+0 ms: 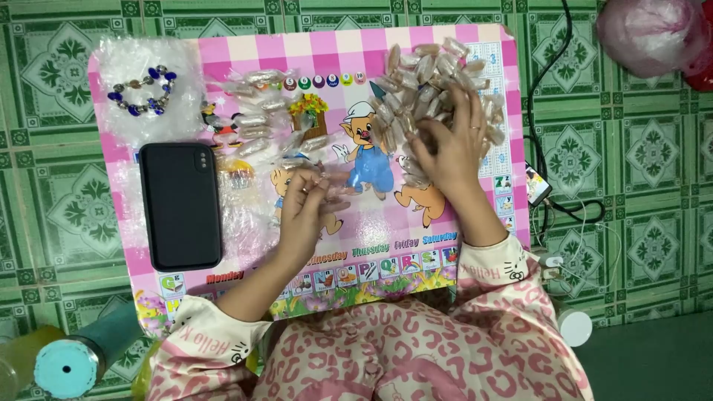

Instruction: Packing small plastic packets into a larger clear bag on a table

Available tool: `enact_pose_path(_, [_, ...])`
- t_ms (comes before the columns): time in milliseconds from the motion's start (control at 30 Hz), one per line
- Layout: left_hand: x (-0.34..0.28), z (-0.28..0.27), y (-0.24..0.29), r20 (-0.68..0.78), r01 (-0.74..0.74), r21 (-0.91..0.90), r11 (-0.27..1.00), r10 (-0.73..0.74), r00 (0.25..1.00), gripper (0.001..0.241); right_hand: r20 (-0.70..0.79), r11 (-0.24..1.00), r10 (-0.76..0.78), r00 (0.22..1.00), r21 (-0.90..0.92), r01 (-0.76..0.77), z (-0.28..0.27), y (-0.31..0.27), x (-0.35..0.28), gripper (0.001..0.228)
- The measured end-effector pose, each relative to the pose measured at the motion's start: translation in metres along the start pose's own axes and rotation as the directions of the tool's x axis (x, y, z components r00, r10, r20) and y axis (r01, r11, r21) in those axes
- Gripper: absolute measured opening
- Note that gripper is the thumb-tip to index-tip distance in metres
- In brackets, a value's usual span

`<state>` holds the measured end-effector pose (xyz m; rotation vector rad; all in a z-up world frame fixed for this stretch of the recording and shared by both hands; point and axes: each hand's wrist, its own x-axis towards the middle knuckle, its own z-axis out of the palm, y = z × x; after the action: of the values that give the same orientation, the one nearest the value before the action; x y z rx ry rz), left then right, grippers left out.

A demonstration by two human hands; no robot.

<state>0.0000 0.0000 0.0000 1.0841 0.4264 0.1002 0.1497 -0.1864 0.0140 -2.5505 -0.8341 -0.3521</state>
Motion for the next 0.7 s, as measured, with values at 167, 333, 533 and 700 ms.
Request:
enact_pose_path(167, [-0.003, 0.008, 0.017, 0.017, 0.001, -0.045, 0.999, -0.001, 1.0, 0.009, -0.064, 0.998, 0.013, 0.998, 0.07, -0.008, -0.009, 0.0, 0.001, 0.008])
enact_pose_path(333, [-0.004, 0.009, 0.019, 0.047, -0.009, -0.07, 0.998, 0.013, 0.999, 0.008, -0.097, 0.948, 0.043, 0.994, 0.318, -0.01, -0.009, 0.002, 0.002, 0.003])
enact_pose_path(533, [-0.003, 0.01, 0.015, 0.102, -0.097, -0.022, 0.995, 0.099, 0.99, 0.01, 0.14, 0.198, 0.255, 0.957, 0.961, -0.193, -0.017, -0.031, -0.009, 0.012])
enact_pose_path(700, [-0.004, 0.011, 0.012, 0.139, -0.053, -0.068, 0.996, 0.062, 0.988, 0.01, -0.085, 0.596, -0.171, 0.982, 0.784, 0.172, 0.035, -0.015, -0.05, 0.028])
